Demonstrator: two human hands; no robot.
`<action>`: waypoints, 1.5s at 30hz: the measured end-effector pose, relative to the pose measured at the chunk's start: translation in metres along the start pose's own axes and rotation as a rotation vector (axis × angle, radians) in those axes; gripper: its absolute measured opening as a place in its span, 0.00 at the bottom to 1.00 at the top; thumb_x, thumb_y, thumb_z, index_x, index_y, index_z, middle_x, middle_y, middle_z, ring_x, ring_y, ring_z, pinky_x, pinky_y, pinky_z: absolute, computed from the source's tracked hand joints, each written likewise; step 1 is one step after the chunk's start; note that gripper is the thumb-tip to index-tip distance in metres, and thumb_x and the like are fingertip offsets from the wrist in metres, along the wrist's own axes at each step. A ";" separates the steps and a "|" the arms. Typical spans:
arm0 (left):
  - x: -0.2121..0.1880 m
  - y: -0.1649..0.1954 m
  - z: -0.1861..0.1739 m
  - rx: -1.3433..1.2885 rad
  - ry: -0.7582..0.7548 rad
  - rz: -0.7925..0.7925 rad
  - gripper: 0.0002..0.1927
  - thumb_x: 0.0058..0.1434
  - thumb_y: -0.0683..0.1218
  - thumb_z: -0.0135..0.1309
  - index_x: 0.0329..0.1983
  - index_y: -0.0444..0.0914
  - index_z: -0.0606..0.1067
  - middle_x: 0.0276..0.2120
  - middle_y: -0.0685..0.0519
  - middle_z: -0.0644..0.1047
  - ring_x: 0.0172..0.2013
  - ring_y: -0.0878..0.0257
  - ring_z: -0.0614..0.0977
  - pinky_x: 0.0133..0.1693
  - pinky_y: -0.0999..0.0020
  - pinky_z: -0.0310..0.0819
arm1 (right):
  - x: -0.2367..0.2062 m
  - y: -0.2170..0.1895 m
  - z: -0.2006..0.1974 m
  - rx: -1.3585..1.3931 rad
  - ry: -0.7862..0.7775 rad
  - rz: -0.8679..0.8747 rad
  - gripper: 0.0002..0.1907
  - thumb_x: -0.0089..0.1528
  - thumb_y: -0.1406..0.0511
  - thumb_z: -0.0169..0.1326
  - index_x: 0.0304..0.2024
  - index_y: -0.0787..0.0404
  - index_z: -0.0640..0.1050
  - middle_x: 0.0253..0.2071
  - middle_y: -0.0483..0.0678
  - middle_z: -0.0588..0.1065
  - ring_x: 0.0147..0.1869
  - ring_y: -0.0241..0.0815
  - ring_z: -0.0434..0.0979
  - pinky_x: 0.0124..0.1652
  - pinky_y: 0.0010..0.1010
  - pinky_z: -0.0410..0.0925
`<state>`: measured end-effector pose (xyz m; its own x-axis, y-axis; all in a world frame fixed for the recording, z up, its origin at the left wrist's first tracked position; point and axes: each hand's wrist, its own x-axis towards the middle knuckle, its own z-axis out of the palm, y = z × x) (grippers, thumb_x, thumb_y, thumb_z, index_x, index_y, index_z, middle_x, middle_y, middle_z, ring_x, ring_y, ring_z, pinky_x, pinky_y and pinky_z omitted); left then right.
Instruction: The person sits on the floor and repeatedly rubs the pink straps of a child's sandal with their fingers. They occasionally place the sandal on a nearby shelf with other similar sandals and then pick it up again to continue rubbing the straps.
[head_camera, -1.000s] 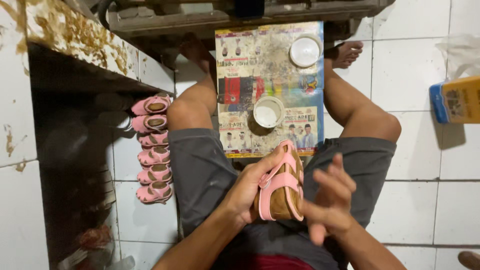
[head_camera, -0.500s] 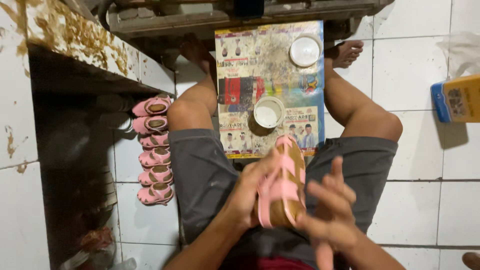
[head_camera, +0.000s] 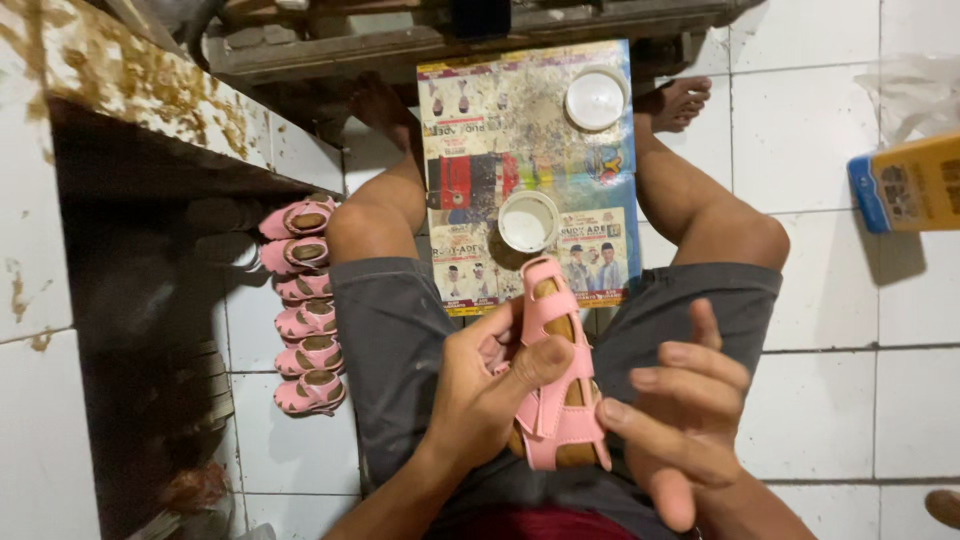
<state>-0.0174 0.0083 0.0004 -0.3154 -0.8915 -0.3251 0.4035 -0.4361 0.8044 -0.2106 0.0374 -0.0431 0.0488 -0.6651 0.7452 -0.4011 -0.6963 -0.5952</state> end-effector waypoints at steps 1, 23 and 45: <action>-0.002 0.000 0.001 -0.014 -0.004 -0.007 0.24 0.66 0.51 0.62 0.55 0.28 0.74 0.42 0.51 0.79 0.41 0.69 0.79 0.43 0.72 0.77 | -0.001 0.000 0.001 -0.023 -0.018 0.022 0.41 0.70 0.37 0.24 0.35 0.52 0.83 0.44 0.51 0.72 0.59 0.50 0.68 0.74 0.63 0.57; -0.009 -0.004 0.007 -0.045 -0.107 -0.125 0.32 0.62 0.53 0.64 0.63 0.29 0.71 0.48 0.51 0.79 0.46 0.68 0.79 0.49 0.70 0.77 | -0.015 0.004 0.010 0.260 0.004 0.169 0.36 0.73 0.41 0.32 0.50 0.61 0.78 0.61 0.65 0.70 0.72 0.59 0.64 0.76 0.60 0.58; -0.013 0.006 0.013 0.027 -0.201 -0.193 0.34 0.59 0.47 0.68 0.65 0.27 0.71 0.48 0.50 0.79 0.47 0.67 0.80 0.51 0.71 0.78 | -0.020 0.009 0.009 0.231 0.144 0.214 0.37 0.73 0.43 0.30 0.46 0.62 0.82 0.56 0.68 0.72 0.67 0.64 0.69 0.73 0.68 0.58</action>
<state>-0.0217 0.0190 0.0159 -0.5499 -0.7485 -0.3707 0.2966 -0.5899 0.7510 -0.2065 0.0423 -0.0662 -0.1500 -0.7692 0.6212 -0.1696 -0.5990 -0.7826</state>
